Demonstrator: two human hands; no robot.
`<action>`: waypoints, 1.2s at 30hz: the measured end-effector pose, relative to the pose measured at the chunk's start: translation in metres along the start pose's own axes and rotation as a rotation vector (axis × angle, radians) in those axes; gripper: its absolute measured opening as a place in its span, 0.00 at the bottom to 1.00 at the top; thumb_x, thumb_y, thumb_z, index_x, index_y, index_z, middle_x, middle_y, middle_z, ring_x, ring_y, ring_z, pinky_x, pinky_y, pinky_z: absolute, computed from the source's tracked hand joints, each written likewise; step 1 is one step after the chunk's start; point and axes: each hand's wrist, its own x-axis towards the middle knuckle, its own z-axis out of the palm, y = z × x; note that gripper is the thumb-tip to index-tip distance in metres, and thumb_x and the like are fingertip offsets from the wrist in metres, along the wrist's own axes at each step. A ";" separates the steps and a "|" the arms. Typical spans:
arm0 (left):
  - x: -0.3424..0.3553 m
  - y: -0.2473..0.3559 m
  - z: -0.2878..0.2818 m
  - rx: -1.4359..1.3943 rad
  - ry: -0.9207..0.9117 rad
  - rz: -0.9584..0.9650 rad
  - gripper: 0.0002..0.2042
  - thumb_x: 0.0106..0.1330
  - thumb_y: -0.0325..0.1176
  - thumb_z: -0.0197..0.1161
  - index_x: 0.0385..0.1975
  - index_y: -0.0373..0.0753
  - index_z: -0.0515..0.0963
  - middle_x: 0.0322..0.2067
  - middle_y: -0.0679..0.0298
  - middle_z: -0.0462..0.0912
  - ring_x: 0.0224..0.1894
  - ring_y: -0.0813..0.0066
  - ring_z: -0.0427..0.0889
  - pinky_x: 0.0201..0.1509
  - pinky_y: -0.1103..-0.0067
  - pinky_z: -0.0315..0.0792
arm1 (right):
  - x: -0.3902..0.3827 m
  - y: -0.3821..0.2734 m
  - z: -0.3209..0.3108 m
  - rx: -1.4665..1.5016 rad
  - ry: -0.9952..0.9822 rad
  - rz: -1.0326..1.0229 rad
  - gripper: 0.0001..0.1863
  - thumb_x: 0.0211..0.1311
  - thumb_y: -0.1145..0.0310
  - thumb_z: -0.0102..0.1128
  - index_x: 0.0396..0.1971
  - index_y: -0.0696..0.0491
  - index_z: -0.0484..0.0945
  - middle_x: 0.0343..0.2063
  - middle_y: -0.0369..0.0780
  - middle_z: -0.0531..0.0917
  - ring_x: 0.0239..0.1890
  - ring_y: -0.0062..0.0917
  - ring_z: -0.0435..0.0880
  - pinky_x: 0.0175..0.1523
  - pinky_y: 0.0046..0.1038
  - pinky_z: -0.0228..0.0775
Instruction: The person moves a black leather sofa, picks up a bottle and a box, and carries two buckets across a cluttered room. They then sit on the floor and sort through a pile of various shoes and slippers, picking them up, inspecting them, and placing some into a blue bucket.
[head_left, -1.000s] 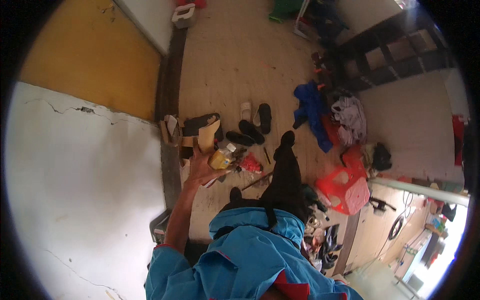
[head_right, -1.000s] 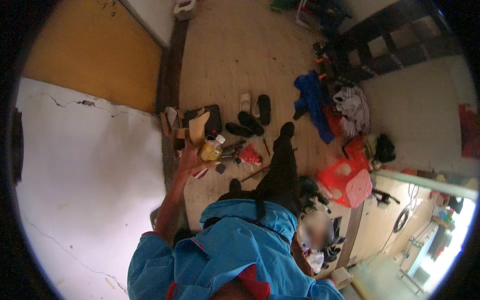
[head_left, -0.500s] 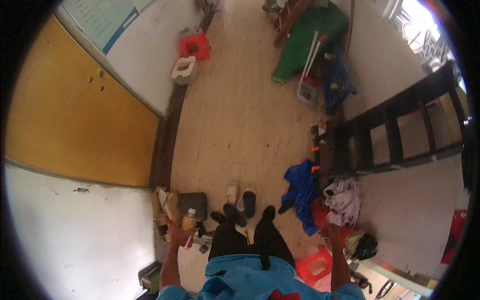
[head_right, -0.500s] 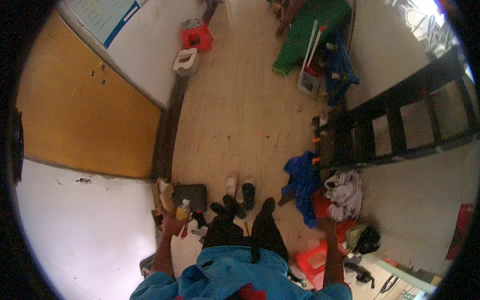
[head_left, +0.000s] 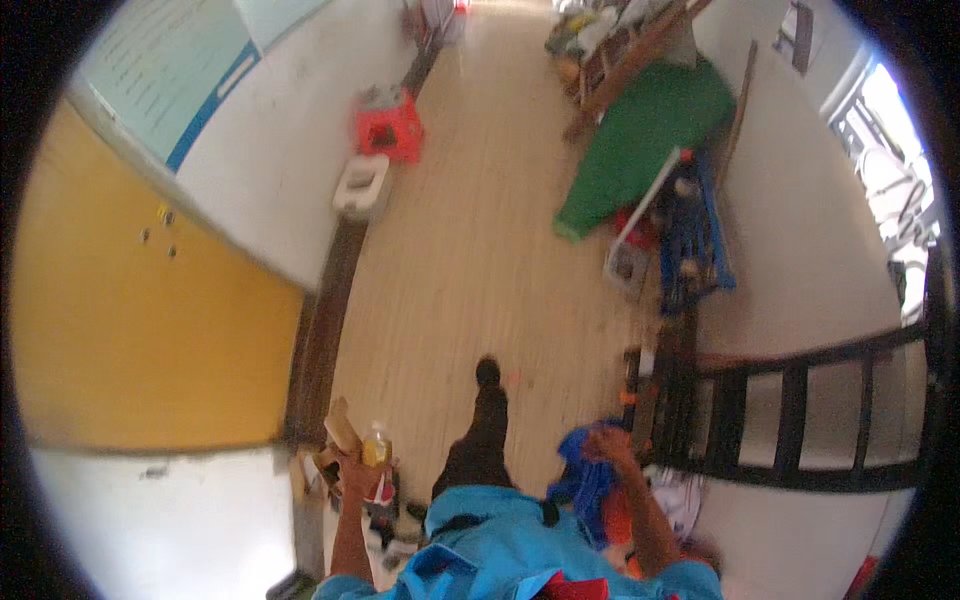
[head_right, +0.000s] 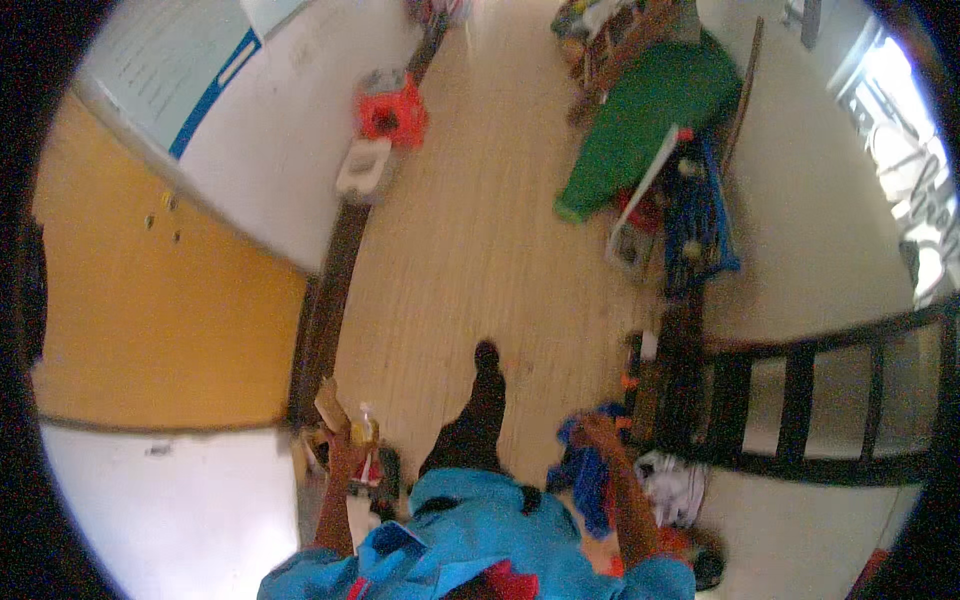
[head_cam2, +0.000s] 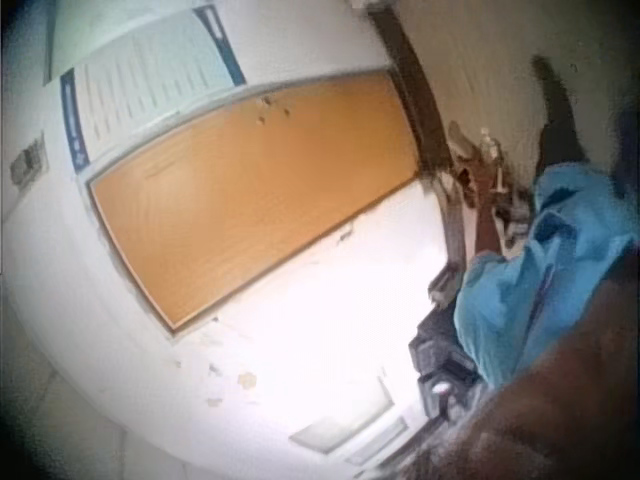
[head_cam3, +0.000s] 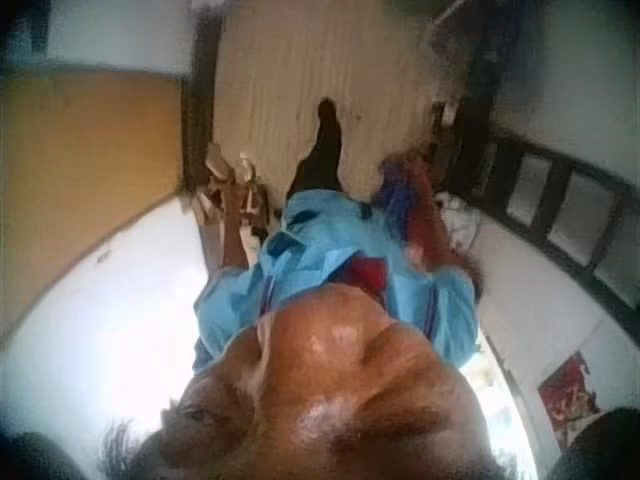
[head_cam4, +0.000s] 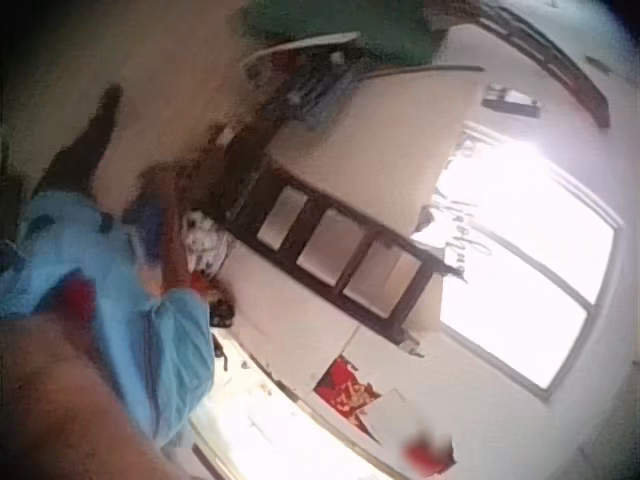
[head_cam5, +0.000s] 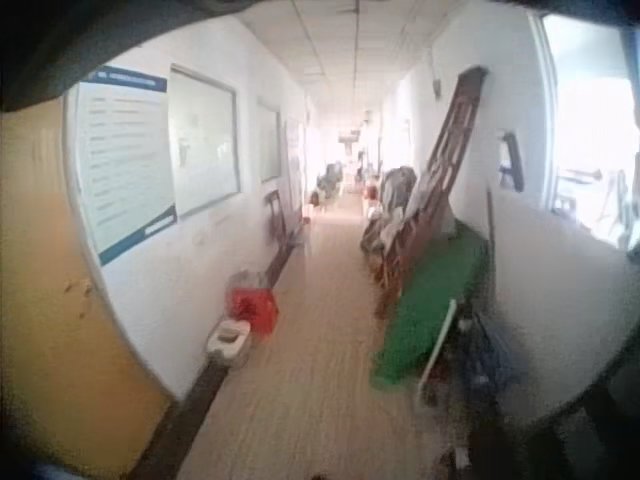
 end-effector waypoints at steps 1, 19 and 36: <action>0.046 0.036 0.004 0.010 0.036 0.036 0.43 0.41 0.55 0.77 0.56 0.34 0.70 0.52 0.47 0.75 0.56 0.50 0.73 0.63 0.59 0.64 | 0.010 -0.014 0.000 0.000 -0.004 -0.080 0.18 0.62 0.61 0.60 0.36 0.65 0.78 0.29 0.48 0.84 0.29 0.34 0.86 0.33 0.33 0.81; 0.551 0.517 0.157 0.034 -0.192 0.551 0.45 0.34 0.64 0.75 0.55 0.43 0.76 0.65 0.29 0.52 0.65 0.41 0.64 0.62 0.59 0.69 | 0.358 -0.231 -0.082 0.343 -0.094 0.126 0.26 0.67 0.48 0.50 0.49 0.58 0.75 0.42 0.53 0.83 0.42 0.46 0.84 0.42 0.49 0.78; 0.986 0.753 0.093 -0.464 -0.126 0.031 0.32 0.41 0.53 0.78 0.42 0.35 0.82 0.53 0.43 0.74 0.61 0.50 0.68 0.65 0.62 0.61 | 0.871 -0.936 0.124 -0.593 -0.585 -0.491 0.34 0.58 0.51 0.65 0.58 0.59 0.69 0.50 0.47 0.79 0.52 0.32 0.79 0.52 0.31 0.74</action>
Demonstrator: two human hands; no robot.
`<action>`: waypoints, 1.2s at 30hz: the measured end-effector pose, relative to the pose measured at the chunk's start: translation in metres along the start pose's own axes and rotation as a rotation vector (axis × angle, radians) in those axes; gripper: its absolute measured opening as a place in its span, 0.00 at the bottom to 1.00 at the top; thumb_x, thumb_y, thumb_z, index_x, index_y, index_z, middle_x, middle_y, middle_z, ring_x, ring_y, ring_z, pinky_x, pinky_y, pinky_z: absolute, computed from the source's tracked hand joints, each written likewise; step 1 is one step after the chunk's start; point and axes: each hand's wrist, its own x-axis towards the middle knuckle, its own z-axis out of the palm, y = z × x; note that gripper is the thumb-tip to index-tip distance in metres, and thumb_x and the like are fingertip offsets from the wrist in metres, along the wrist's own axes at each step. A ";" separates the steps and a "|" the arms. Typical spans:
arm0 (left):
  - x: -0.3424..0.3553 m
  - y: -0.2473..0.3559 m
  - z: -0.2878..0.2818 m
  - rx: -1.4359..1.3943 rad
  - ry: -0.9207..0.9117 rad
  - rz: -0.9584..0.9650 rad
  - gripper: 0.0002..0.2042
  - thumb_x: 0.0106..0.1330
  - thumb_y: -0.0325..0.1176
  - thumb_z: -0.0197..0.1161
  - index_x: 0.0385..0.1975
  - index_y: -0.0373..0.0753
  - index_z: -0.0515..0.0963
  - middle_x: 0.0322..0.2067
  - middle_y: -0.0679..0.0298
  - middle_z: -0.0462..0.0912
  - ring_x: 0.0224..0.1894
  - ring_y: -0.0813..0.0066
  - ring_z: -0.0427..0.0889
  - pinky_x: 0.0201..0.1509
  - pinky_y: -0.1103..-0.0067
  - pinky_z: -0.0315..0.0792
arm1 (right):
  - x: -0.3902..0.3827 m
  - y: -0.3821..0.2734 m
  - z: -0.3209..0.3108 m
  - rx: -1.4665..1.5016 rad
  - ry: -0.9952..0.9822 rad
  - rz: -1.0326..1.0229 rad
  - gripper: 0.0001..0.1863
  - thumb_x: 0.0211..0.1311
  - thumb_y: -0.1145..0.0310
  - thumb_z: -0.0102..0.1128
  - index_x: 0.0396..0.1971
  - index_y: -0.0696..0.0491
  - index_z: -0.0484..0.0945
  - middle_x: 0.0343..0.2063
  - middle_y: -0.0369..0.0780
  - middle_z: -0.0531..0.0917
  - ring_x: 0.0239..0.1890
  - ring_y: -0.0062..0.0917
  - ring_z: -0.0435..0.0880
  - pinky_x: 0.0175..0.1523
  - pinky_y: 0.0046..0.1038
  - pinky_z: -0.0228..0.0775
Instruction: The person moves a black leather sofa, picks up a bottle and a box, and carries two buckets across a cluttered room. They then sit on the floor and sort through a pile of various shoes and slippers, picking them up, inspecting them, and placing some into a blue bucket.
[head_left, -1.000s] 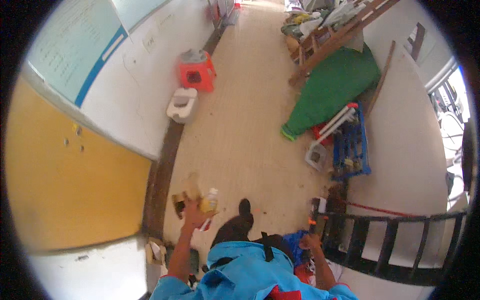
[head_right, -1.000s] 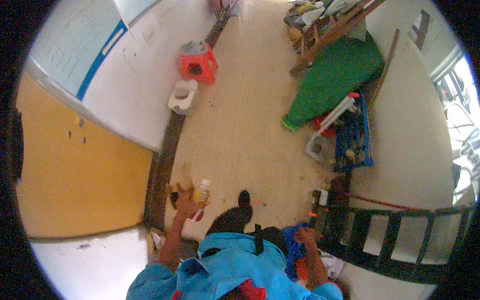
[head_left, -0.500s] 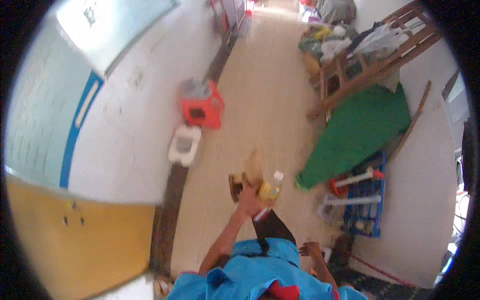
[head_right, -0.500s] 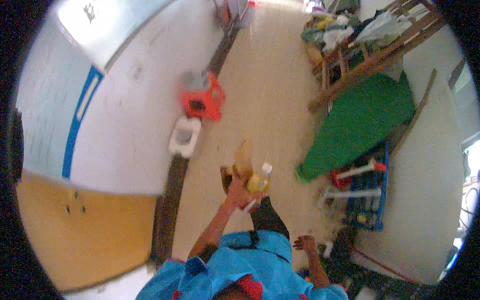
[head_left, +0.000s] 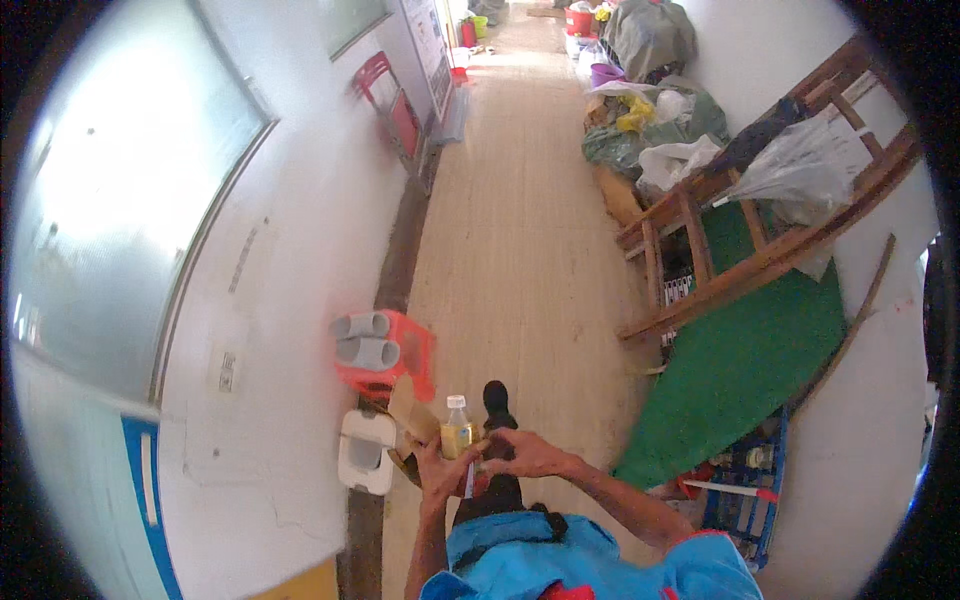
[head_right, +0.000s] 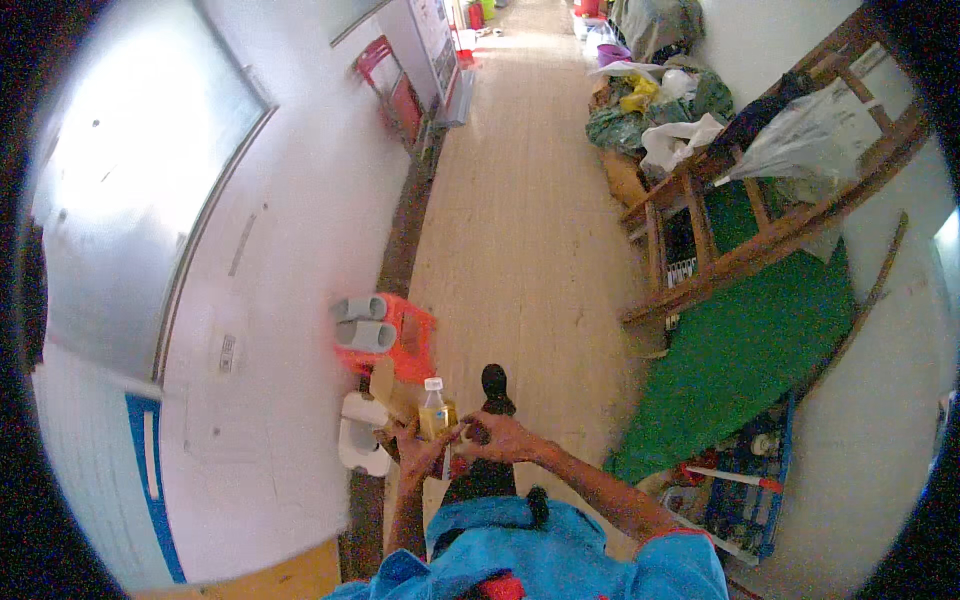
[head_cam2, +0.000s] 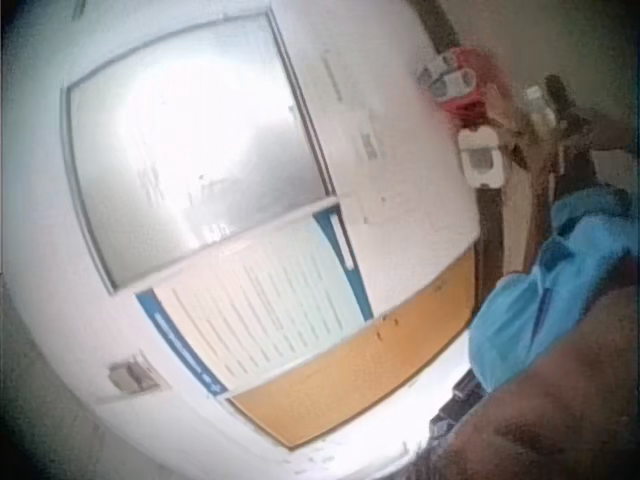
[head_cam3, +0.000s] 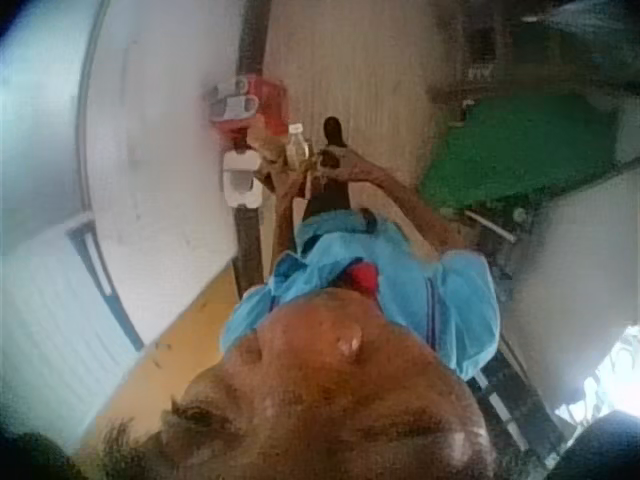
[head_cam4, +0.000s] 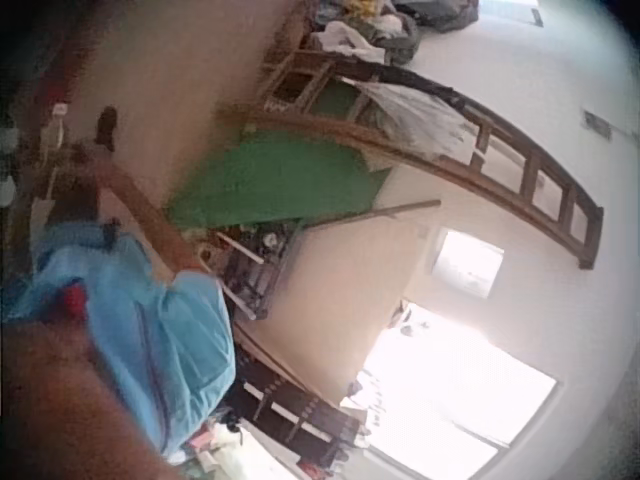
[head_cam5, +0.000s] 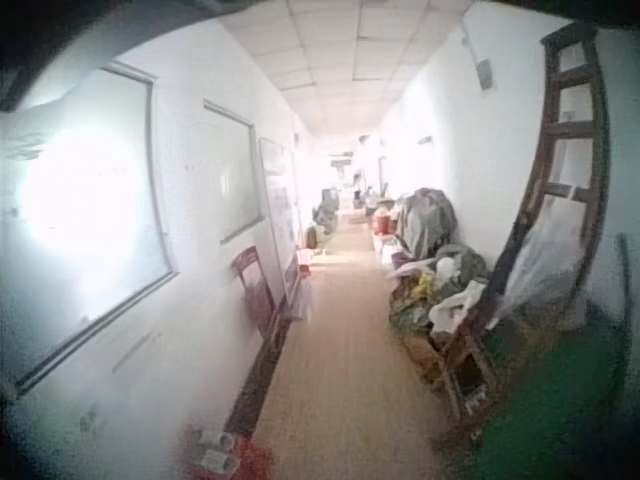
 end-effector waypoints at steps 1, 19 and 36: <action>0.032 0.016 0.003 0.219 0.203 0.195 0.32 0.41 0.53 0.78 0.42 0.35 0.82 0.52 0.46 0.76 0.60 0.53 0.69 0.66 0.62 0.61 | 0.028 -0.022 -0.020 -0.012 -0.035 -0.008 0.37 0.56 0.49 0.67 0.58 0.58 0.68 0.51 0.48 0.78 0.53 0.34 0.78 0.53 0.31 0.73; 0.635 0.376 0.237 0.557 -0.263 0.608 0.40 0.39 0.67 0.73 0.49 0.43 0.81 0.63 0.28 0.53 0.63 0.33 0.57 0.64 0.56 0.63 | 0.388 0.034 -0.507 0.684 0.452 -0.037 0.33 0.53 0.68 0.72 0.57 0.57 0.66 0.48 0.41 0.80 0.49 0.26 0.80 0.55 0.32 0.74; 1.175 0.643 0.334 0.271 -0.063 0.577 0.21 0.56 0.42 0.71 0.48 0.41 0.82 0.52 0.47 0.68 0.53 0.52 0.75 0.53 0.67 0.73 | 0.781 0.029 -1.042 0.620 0.289 -0.028 0.36 0.50 0.65 0.70 0.59 0.58 0.65 0.52 0.42 0.76 0.57 0.29 0.73 0.66 0.34 0.61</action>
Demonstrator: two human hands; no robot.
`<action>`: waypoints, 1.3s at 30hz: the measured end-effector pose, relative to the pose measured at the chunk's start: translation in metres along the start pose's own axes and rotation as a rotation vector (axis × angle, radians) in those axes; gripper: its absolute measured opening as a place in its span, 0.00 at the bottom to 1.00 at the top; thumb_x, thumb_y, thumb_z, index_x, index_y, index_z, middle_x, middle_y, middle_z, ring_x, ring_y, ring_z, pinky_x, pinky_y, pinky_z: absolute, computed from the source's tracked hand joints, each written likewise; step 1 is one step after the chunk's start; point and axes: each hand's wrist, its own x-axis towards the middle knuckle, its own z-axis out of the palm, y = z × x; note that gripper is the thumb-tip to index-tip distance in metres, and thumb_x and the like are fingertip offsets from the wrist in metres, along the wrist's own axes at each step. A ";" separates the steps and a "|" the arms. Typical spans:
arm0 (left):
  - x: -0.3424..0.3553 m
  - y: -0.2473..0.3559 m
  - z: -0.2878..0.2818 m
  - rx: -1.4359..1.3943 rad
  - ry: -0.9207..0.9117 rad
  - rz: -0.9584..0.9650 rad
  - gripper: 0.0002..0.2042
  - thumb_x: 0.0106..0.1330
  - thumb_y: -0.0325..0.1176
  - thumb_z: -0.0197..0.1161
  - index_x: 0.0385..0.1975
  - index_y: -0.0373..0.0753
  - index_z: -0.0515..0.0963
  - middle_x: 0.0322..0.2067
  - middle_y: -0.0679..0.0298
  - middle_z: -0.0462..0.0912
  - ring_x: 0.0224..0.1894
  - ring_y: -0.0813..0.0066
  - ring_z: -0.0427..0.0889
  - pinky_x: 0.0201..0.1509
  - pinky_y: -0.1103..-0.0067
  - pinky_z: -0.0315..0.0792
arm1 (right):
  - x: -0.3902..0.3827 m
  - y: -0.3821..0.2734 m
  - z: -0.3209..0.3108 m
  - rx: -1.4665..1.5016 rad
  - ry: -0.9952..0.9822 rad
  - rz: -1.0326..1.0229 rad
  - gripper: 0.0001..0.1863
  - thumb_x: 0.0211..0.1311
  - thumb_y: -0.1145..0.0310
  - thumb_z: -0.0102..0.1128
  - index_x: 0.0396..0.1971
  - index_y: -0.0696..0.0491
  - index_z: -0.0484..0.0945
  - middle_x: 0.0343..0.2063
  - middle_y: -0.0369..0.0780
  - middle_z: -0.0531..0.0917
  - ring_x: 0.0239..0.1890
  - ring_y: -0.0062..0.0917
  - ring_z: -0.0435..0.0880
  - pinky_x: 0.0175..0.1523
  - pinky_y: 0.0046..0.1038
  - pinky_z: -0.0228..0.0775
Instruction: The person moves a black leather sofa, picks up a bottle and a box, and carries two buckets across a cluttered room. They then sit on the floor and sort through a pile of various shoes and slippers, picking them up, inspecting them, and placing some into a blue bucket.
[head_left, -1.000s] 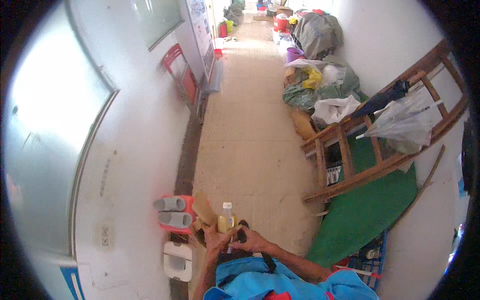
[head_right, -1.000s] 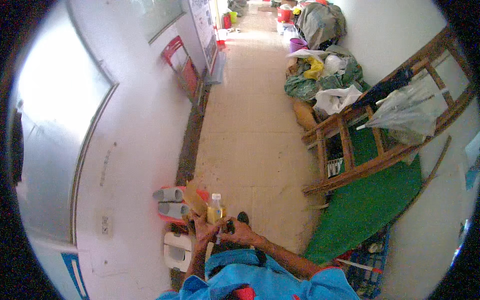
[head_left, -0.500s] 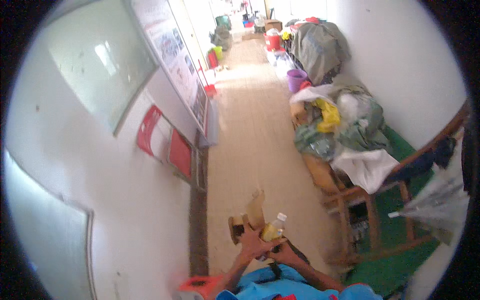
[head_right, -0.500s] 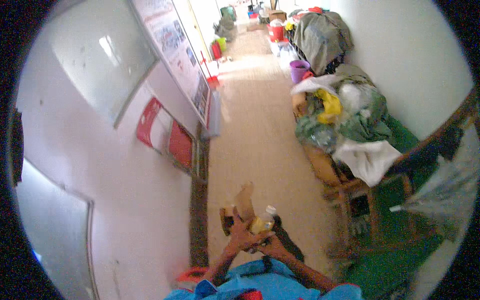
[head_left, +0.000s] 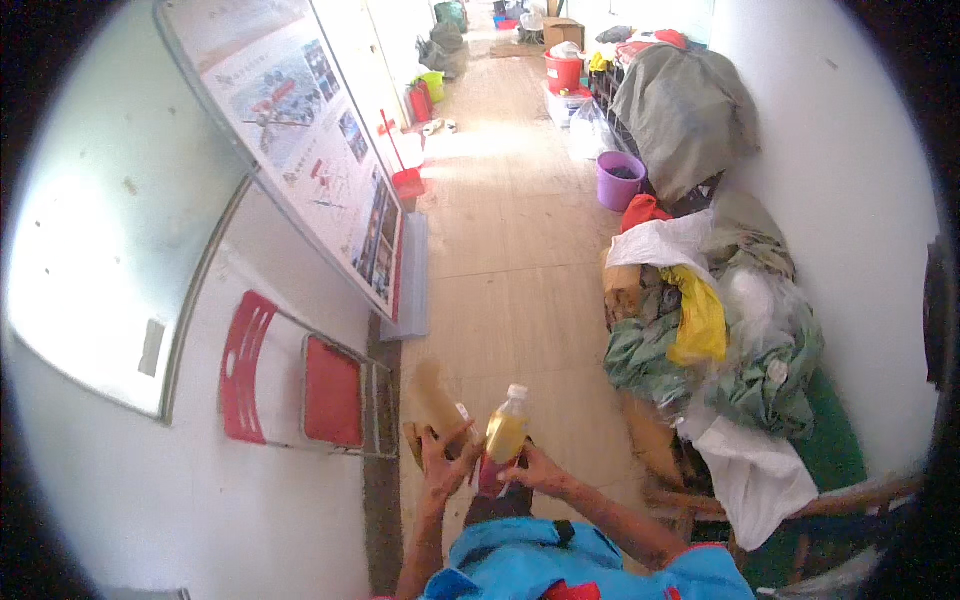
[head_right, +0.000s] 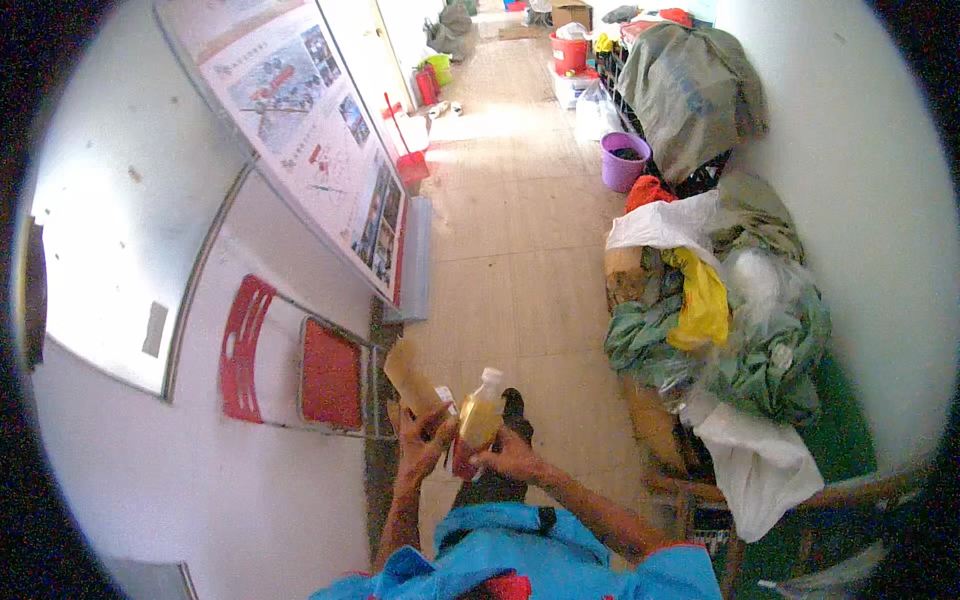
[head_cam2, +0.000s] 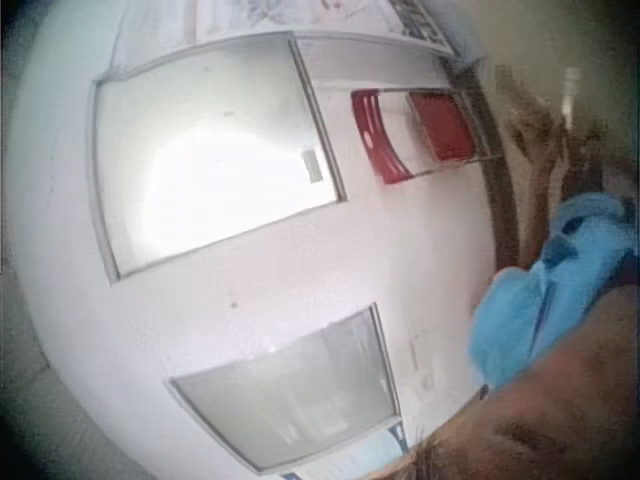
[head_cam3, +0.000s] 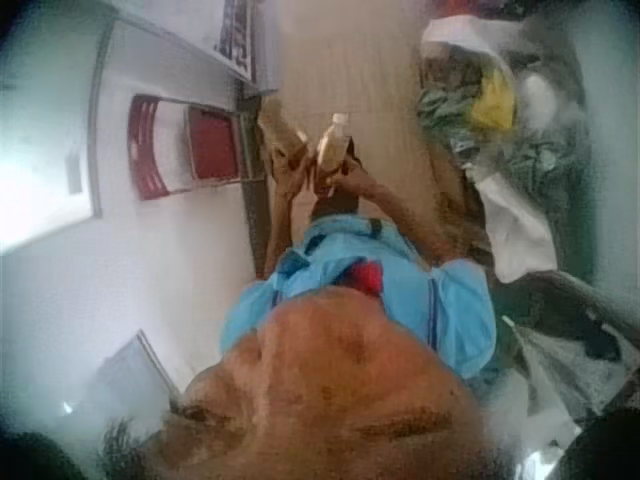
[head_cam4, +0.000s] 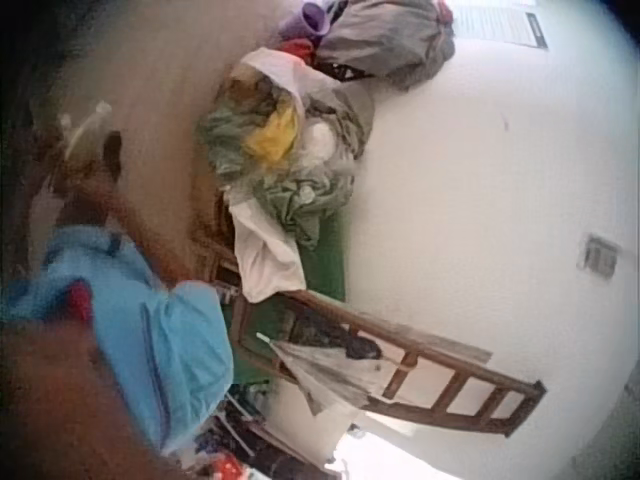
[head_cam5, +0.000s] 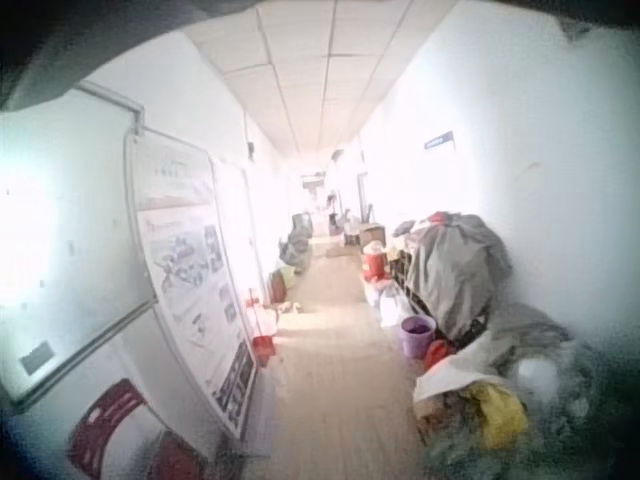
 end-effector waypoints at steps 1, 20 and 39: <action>0.045 0.023 -0.003 0.009 -0.068 -0.057 0.16 0.59 0.34 0.70 0.47 0.39 0.82 0.54 0.50 0.66 0.58 0.57 0.71 0.57 0.70 0.72 | 0.027 -0.027 -0.026 0.008 0.021 -0.020 0.36 0.50 0.66 0.70 0.59 0.59 0.65 0.52 0.42 0.76 0.57 0.29 0.73 0.65 0.34 0.62; 0.783 -0.034 0.148 -0.491 -0.155 -0.026 0.16 0.53 0.20 0.70 0.44 0.36 0.83 0.48 0.62 0.73 0.49 0.70 0.78 0.52 0.76 0.75 | 0.429 -0.232 -0.515 0.434 0.388 0.149 0.31 0.51 0.55 0.55 0.50 0.63 0.75 0.47 0.48 0.82 0.51 0.35 0.81 0.59 0.35 0.70; 1.300 -0.140 0.209 0.100 0.021 -0.312 0.17 0.46 0.26 0.74 0.40 0.45 0.86 0.49 0.53 0.70 0.52 0.56 0.76 0.54 0.69 0.76 | 0.989 -0.470 -0.888 0.315 0.118 0.296 0.36 0.44 0.60 0.68 0.55 0.61 0.71 0.47 0.40 0.80 0.47 0.30 0.79 0.57 0.33 0.68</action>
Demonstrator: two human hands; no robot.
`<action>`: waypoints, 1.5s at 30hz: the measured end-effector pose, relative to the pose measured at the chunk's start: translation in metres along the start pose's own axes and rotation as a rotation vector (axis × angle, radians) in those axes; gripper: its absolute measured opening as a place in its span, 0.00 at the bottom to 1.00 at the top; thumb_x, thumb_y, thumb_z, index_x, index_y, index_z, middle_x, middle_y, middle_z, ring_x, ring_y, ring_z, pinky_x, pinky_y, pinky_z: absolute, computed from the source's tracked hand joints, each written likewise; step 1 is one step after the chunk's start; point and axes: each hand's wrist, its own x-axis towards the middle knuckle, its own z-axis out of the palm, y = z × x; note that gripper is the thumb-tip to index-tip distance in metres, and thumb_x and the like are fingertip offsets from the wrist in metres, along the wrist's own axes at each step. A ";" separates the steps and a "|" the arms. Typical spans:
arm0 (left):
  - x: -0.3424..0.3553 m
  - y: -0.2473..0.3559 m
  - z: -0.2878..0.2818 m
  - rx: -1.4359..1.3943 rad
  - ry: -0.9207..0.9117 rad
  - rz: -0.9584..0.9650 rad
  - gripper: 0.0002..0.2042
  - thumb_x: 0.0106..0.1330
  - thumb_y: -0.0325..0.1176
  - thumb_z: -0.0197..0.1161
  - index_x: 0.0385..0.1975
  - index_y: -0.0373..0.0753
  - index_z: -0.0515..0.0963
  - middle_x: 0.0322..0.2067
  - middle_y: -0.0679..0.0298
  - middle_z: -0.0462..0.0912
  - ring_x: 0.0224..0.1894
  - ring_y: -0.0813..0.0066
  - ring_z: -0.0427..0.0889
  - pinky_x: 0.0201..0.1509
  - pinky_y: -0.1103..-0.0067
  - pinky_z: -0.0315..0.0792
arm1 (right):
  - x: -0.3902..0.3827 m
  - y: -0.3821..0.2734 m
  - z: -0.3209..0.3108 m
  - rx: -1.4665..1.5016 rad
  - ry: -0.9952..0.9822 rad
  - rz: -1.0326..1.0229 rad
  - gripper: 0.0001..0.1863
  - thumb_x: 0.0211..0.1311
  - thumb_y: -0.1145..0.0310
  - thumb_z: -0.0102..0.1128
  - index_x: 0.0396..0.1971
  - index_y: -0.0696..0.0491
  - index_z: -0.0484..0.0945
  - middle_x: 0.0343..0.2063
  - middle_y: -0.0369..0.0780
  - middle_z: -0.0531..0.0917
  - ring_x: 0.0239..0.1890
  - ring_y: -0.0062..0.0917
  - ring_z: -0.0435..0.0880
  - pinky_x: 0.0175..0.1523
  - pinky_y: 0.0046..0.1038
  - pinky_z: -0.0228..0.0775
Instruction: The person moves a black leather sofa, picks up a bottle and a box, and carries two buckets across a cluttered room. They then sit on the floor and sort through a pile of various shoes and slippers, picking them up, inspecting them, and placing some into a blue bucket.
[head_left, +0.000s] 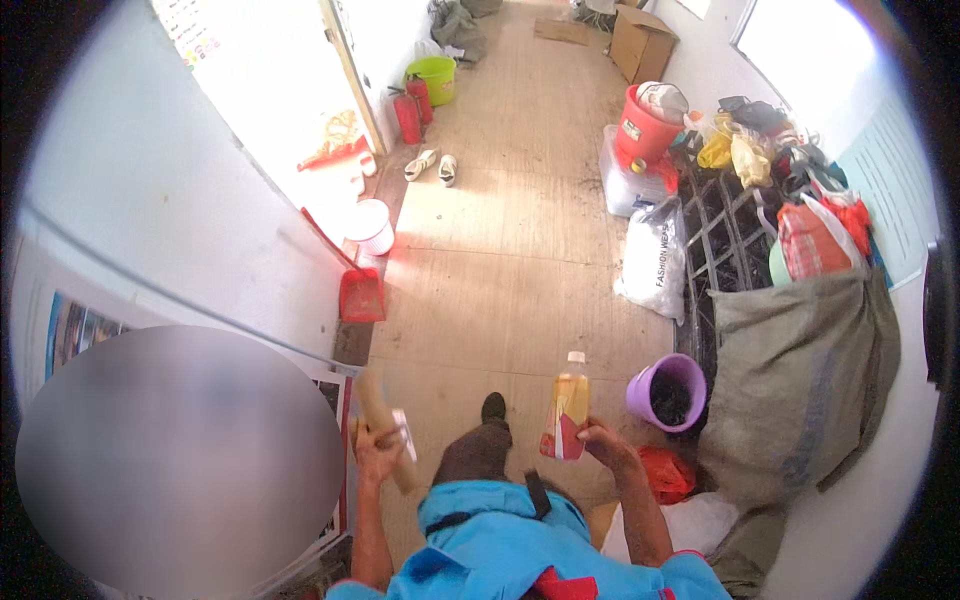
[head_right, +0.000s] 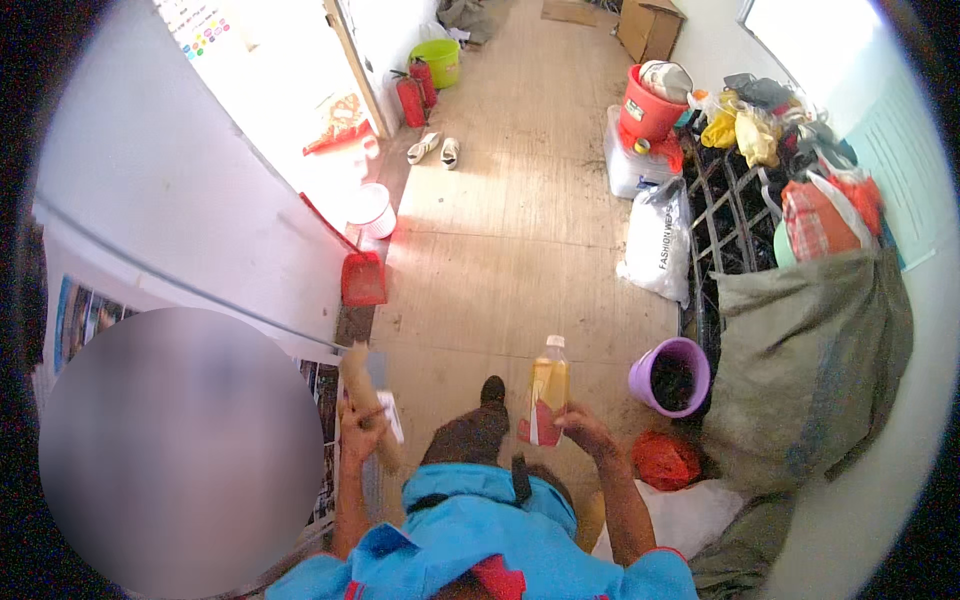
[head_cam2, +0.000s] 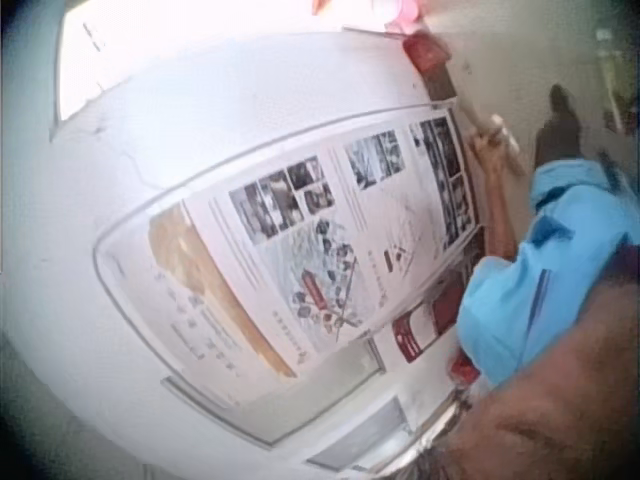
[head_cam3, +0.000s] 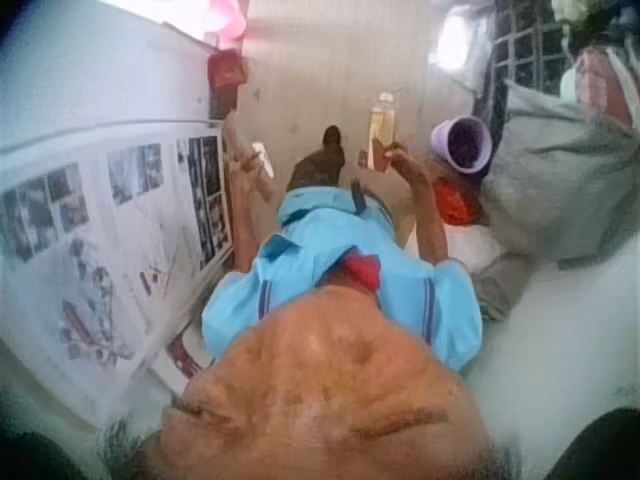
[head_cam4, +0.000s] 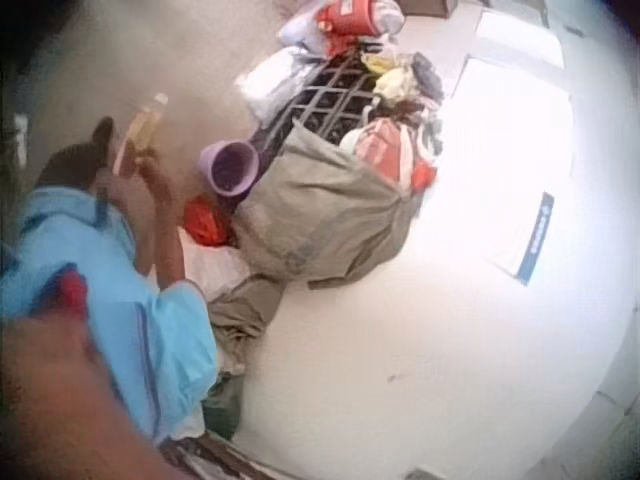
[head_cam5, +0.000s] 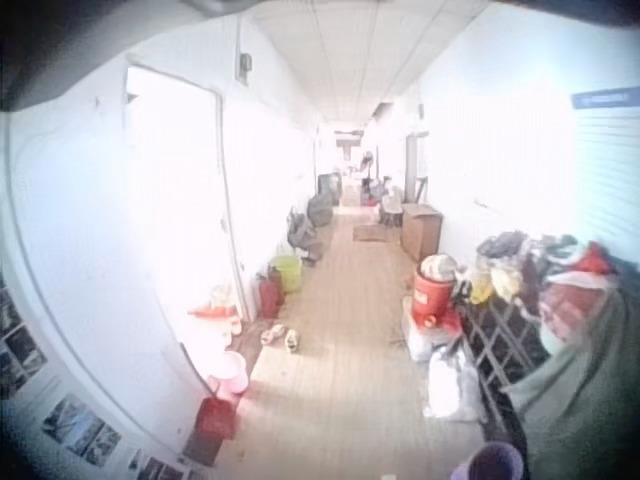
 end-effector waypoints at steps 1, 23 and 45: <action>0.035 0.021 -0.001 0.013 -0.009 0.008 0.17 0.46 0.26 0.74 0.40 0.45 0.87 0.48 0.52 0.70 0.53 0.56 0.76 0.55 0.69 0.76 | 0.018 -0.017 -0.006 0.030 -0.003 -0.014 0.37 0.44 0.59 0.69 0.55 0.61 0.71 0.47 0.41 0.80 0.48 0.30 0.79 0.57 0.32 0.68; 0.802 0.322 0.156 0.040 0.122 0.320 0.11 0.48 0.24 0.73 0.31 0.48 0.87 0.52 0.51 0.70 0.53 0.52 0.75 0.54 0.67 0.73 | 0.547 -0.665 -0.122 -0.300 -0.179 -0.009 0.34 0.52 0.56 0.67 0.53 0.66 0.71 0.44 0.43 0.81 0.44 0.26 0.81 0.52 0.27 0.72; 1.617 0.508 0.321 0.025 -0.241 0.352 0.09 0.49 0.28 0.72 0.31 0.43 0.87 0.45 0.51 0.74 0.42 0.55 0.80 0.50 0.70 0.75 | 0.922 -0.915 -0.424 0.009 0.791 0.426 0.21 0.58 0.48 0.65 0.35 0.54 0.80 0.25 0.38 0.82 0.20 0.24 0.80 0.24 0.27 0.75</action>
